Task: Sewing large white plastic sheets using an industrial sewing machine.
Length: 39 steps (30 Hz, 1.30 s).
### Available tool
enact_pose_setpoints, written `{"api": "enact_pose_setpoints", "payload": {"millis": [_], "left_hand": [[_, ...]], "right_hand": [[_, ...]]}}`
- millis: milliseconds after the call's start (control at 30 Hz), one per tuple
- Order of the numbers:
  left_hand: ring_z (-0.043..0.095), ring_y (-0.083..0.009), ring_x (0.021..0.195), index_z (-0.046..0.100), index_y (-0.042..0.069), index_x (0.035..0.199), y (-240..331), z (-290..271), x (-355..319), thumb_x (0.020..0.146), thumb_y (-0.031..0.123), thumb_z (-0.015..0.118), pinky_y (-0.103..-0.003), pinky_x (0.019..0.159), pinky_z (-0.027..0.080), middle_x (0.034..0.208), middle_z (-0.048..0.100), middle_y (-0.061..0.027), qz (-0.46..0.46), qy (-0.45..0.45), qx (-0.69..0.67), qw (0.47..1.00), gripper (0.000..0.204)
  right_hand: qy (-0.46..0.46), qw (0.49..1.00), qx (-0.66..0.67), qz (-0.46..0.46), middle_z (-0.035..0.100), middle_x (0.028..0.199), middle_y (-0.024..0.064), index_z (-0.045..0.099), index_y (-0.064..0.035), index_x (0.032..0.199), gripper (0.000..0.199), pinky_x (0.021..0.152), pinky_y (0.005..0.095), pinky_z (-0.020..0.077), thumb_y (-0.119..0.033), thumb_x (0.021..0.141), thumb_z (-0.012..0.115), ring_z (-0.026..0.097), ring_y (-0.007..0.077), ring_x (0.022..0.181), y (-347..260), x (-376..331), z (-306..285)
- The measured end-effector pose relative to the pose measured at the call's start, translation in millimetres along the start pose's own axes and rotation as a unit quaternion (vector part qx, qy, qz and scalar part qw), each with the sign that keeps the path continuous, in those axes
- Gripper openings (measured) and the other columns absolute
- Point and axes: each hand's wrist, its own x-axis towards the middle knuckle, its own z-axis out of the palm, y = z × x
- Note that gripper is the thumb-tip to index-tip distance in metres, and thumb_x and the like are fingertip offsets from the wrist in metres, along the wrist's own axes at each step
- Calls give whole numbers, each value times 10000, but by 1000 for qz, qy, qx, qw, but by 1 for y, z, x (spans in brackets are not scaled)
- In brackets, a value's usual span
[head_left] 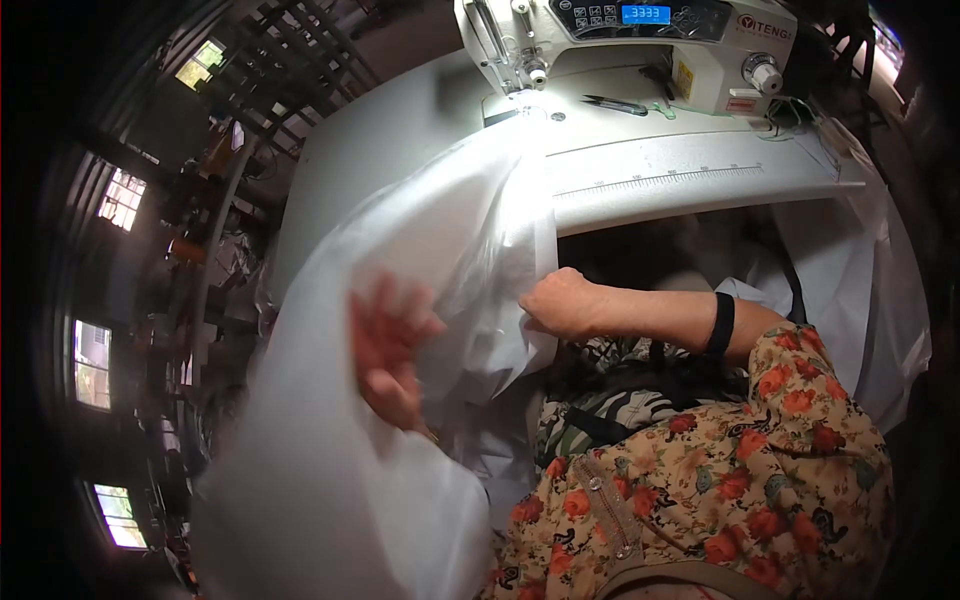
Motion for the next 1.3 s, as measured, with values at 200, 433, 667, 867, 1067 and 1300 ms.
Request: {"api": "enact_pose_setpoints", "payload": {"millis": [200, 433, 667, 867, 1067, 1300], "left_hand": [[395, -346, 1337, 190, 158, 1505, -27, -60, 71, 947, 560, 442, -460, 1093, 368, 1496, 327, -176, 70, 192, -130, 970, 733], [243, -354, 1409, 209, 117, 1499, -34, -34, 69, 998, 359, 422, -537, 1155, 238, 1537, 248, -109, 21, 356, -205, 911, 596], [434, -263, 1303, 416, 22, 1391, -33, 11, 71, 928, 117, 612, -369, 1022, 411, 1445, 419, -135, 77, 213, 364, 903, 512], [669, -156, 878, 680, -42, 1024, -26, 49, 70, 932, 95, 603, -257, 776, 520, 906, 699, -69, -63, 151, 299, 940, 182], [668, -159, 926, 654, -65, 1064, -19, 56, 75, 956, 94, 563, -266, 828, 527, 995, 693, -108, -105, 57, 205, 971, 213], [659, -144, 898, 667, -55, 1038, -13, 27, 67, 954, 122, 579, -264, 808, 521, 955, 694, -81, -132, 36, 215, 967, 215]], "right_hand": [[276, 919, 252, -124, 505, 542, 169, 506, -7, 653, 283, 468, 395, 403, -160, 880, 575, 512, 306, 453, -18, -61, -33], [189, 957, 188, 113, 549, 559, 170, 540, 17, 623, 381, 549, 425, 449, -217, 923, 512, 548, 322, 512, 67, -134, 27], [156, 914, 372, 45, 627, 657, 91, 630, 31, 774, 371, 619, 324, 477, -257, 961, 489, 580, 165, 600, 36, -64, -55], [265, 640, 694, 197, 494, 1212, 271, 366, 160, 1305, 461, 633, 362, 584, -116, 955, 483, 645, 297, 954, 81, 64, -86], [249, 516, 783, 241, 569, 865, 129, 522, 57, 1061, 221, 479, 310, 494, -120, 930, 503, 601, 197, 681, 97, 87, -84], [-94, 720, 687, -24, 630, 998, 106, 622, -9, 1092, 396, 542, 257, 513, -370, 932, 597, 667, 176, 706, 4, -57, -45]]}}
